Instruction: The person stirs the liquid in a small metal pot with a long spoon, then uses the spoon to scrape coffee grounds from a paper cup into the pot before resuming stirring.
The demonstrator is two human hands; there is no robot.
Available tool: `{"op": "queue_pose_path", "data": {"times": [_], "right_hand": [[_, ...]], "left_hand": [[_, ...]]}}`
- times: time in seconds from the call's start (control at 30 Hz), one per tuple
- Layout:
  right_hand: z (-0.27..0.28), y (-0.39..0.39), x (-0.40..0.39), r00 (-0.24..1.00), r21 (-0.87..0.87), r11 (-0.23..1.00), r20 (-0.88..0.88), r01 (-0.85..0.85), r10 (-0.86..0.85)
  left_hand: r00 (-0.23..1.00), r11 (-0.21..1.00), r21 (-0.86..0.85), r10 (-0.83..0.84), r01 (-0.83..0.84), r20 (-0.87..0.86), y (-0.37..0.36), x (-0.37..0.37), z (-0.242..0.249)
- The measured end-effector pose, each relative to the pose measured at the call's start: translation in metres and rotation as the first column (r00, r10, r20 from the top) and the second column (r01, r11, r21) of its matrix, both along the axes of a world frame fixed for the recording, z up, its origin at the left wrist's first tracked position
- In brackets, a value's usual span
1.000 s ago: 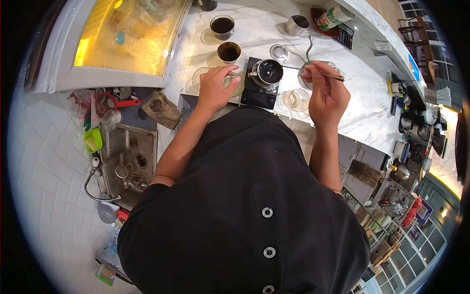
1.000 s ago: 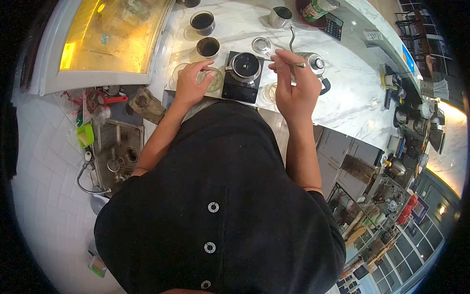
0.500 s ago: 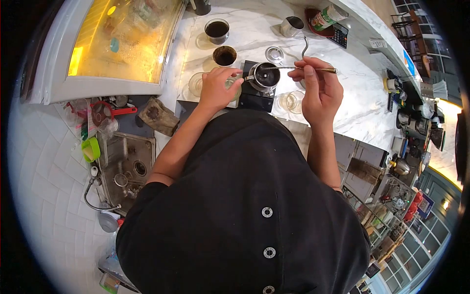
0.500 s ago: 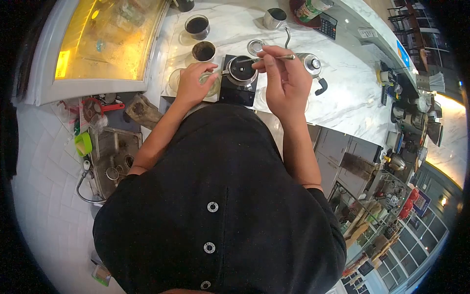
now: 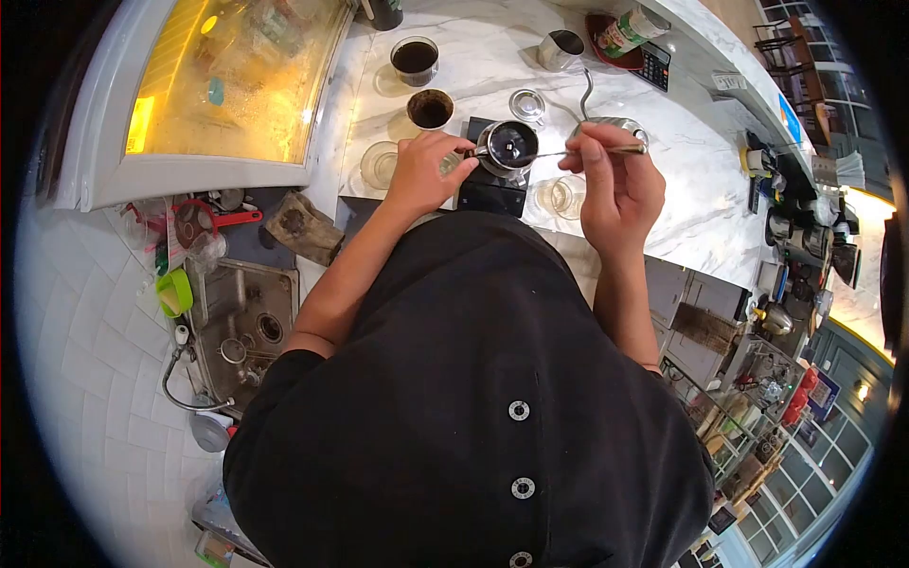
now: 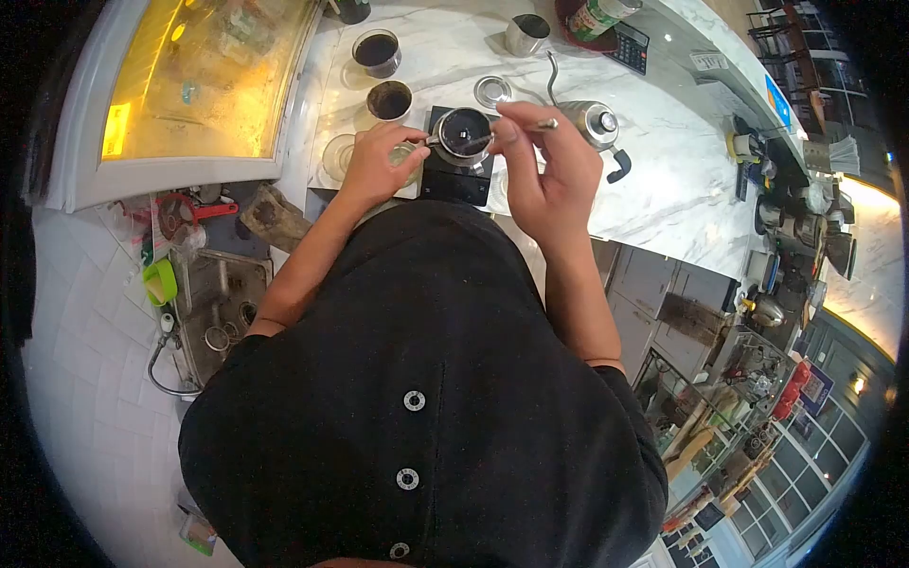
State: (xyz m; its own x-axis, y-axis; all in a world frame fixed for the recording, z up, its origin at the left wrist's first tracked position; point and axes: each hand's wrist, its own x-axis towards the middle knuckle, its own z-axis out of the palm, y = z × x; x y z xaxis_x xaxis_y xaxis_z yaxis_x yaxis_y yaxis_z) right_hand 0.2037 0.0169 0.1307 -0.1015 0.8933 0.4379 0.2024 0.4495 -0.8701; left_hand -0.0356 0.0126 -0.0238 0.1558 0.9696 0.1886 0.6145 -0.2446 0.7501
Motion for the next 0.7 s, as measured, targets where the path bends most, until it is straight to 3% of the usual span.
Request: {"op": "queue_pose_path", "data": {"times": [0.17, 0.23, 0.5, 0.6, 0.7], "right_hand": [[-0.011, 0.008, -0.006, 0.993, -0.035, 0.999, -0.119, 0.016, -0.02], [-0.011, 0.011, -0.005, 0.978, -0.051, 0.993, -0.178, 0.103, -0.111], [-0.014, 0.003, 0.014, 0.967, 0.092, 0.963, 0.003, 0.253, -0.255], [-0.007, -0.005, 0.012, 0.975, 0.024, 0.976, 0.048, 0.216, -0.217], [-0.005, -0.002, -0.001, 0.997, 0.035, 0.997, -0.006, 0.075, -0.075]], "left_hand": [[0.998, 1.0, -0.009, -0.027, 0.026, -0.055, 0.003, 0.002, 0.004], [0.999, 0.999, 0.023, -0.027, 0.028, -0.046, 0.007, 0.003, -0.004], [0.996, 0.999, 0.018, -0.044, 0.046, -0.075, 0.005, 0.001, 0.0], [0.997, 0.999, 0.018, -0.043, 0.044, -0.062, 0.006, 0.002, -0.002], [0.997, 0.999, 0.026, -0.037, 0.039, -0.072, 0.006, 0.002, -0.005]]}}
